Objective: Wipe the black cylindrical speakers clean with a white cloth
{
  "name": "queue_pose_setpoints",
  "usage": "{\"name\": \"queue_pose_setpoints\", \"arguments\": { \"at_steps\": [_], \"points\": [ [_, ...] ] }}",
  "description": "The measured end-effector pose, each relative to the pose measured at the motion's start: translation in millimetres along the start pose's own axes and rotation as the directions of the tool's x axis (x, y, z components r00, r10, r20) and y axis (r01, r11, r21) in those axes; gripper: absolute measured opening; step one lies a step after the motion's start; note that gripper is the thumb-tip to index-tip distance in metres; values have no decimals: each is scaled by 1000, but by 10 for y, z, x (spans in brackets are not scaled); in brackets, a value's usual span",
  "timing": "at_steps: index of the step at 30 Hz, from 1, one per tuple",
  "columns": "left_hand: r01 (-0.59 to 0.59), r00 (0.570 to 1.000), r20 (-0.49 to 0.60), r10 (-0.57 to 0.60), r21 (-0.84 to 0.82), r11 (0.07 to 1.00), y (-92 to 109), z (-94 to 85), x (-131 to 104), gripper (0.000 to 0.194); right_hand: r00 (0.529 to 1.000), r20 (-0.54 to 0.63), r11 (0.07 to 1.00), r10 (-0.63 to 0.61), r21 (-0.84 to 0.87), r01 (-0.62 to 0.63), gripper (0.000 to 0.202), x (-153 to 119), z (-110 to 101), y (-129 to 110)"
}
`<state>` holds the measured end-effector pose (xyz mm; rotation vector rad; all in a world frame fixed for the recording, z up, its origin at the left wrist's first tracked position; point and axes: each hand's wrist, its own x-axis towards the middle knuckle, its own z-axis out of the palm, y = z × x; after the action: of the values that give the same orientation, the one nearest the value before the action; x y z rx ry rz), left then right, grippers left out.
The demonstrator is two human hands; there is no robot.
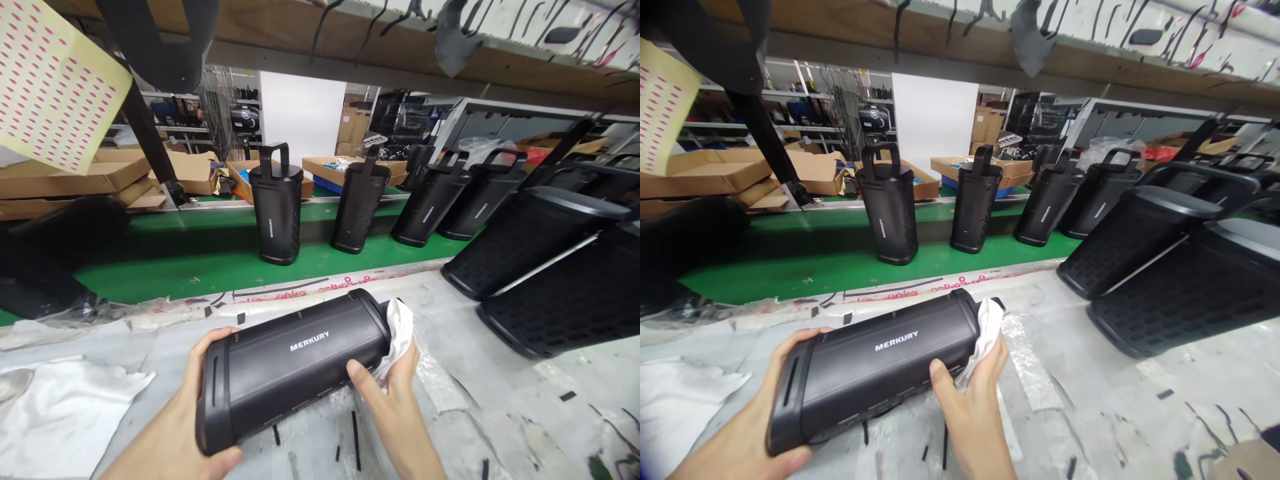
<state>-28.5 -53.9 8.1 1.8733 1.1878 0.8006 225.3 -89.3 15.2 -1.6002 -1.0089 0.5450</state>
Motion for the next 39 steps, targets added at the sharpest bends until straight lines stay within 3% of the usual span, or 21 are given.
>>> {"name": "queue_pose_setpoints", "arguments": {
  "at_steps": [7, 13, 20, 23, 29, 34, 39],
  "points": [
    [-96, 994, 60, 93, 59, 994, -98, -65, 19, 101, 999, -6, 999, -40, -25, 39, 77, 6, 7, 27],
    [-9, 1000, -22, 9, -15, 1000, 32, -6, -1, 94, 998, -18, 997, -57, -49, 56, 78, 6, 17, 33],
    [-74, 995, 65, 73, 10, 997, -22, -42, 38, 99, 998, -28, 997, -49, -59, 47, 77, 12, 27, 19],
    [-32, 998, 46, 33, -8, 999, -28, -51, 41, 98, 998, -25, 997, -62, -57, 60, 76, 13, 24, 30],
    [-100, 991, 87, 100, 3, 995, -53, -64, 58, 101, 997, -21, 994, -78, -85, 76, 75, 14, 24, 60],
    [-22, 997, 73, 24, -31, 999, -32, -60, 41, 99, 993, -30, 989, -115, -97, 112, 73, 10, 38, 61],
    [-70, 993, 91, 71, -18, 997, -73, -67, 42, 102, 990, -50, 984, -135, -122, 128, 73, 24, 29, 120]
  ]
}}
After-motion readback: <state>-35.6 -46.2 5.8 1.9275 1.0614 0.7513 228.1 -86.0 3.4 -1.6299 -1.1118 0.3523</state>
